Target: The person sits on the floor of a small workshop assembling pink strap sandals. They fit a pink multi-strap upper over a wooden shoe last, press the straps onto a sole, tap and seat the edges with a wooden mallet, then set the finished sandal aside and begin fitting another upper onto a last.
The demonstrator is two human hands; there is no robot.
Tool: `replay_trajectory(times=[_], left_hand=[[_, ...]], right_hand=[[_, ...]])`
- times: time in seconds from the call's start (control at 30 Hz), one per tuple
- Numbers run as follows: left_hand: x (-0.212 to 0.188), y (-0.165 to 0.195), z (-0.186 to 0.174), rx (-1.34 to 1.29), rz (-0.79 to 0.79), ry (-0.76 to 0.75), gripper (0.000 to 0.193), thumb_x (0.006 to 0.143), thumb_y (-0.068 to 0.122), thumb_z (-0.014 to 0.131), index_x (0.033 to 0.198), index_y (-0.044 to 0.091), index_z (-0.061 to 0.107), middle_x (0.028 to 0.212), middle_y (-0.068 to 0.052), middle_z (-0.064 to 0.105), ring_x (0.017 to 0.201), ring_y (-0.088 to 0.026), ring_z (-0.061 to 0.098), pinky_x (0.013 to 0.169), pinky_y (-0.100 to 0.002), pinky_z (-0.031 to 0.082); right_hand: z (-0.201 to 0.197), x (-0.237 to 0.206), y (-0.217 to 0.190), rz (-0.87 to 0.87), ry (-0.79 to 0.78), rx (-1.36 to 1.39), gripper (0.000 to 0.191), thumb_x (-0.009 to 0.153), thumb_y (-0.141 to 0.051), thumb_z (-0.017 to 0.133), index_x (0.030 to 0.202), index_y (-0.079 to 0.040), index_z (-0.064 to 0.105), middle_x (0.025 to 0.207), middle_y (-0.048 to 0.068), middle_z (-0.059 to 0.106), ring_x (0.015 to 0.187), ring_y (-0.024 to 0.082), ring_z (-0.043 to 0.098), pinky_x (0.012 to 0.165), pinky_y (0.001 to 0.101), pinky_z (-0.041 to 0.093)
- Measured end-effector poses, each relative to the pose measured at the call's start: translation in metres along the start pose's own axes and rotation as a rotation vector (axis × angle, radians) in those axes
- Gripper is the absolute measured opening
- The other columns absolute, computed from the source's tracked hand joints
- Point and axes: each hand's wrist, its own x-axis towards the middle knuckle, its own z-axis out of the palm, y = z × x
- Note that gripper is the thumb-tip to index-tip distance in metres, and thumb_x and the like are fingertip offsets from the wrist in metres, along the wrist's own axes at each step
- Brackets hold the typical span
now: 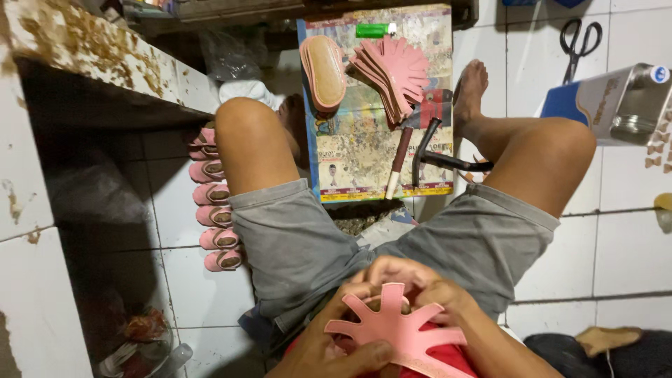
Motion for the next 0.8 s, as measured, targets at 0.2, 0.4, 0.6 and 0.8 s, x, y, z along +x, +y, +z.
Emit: replay_trajectory(times=[0.2,0.4,0.6,0.8], left_hand=[[-0.003,-0.001,-0.002,-0.014,-0.020,0.027,0.066,0.090,0.019,0.076,0.146,0.004,0.043,0.133,-0.014,0.059,0.115,-0.017,0.060,0.095,-0.034,0.052],[-0.006,0.001,-0.002,0.000,-0.031,0.021,0.066,0.091,0.017,0.075,0.147,0.004,0.042,0.130,-0.015,0.060,0.110,-0.018,0.061,0.091,-0.034,0.052],[-0.004,0.001,-0.002,-0.019,-0.037,0.013,0.067,0.092,0.016,0.075,0.149,0.003,0.042,0.128,-0.016,0.061,0.105,-0.018,0.062,0.088,-0.034,0.053],[-0.005,0.002,0.000,-0.036,-0.043,0.013,0.067,0.092,0.014,0.074,0.150,0.003,0.041,0.126,-0.017,0.061,0.100,-0.019,0.063,0.084,-0.034,0.053]], right_hand=[[-0.046,0.020,0.019,0.077,-0.232,0.105,0.069,0.069,-0.020,0.098,0.117,-0.004,0.051,0.122,0.021,0.058,0.122,0.027,0.055,0.104,0.0367,0.044],[-0.057,0.019,0.023,0.072,-0.235,0.058,0.067,0.070,-0.021,0.099,0.116,-0.004,0.052,0.113,0.018,0.062,0.107,0.025,0.056,0.093,0.0367,0.045],[-0.060,0.015,0.025,0.045,-0.211,-0.010,0.064,0.070,-0.023,0.099,0.110,-0.004,0.054,0.113,0.018,0.063,0.109,0.027,0.058,0.096,0.0380,0.047],[-0.013,0.019,0.001,0.133,-0.094,-0.016,0.069,0.074,-0.018,0.098,0.124,-0.002,0.053,0.121,0.020,0.062,0.109,0.023,0.058,0.093,0.0369,0.047]])
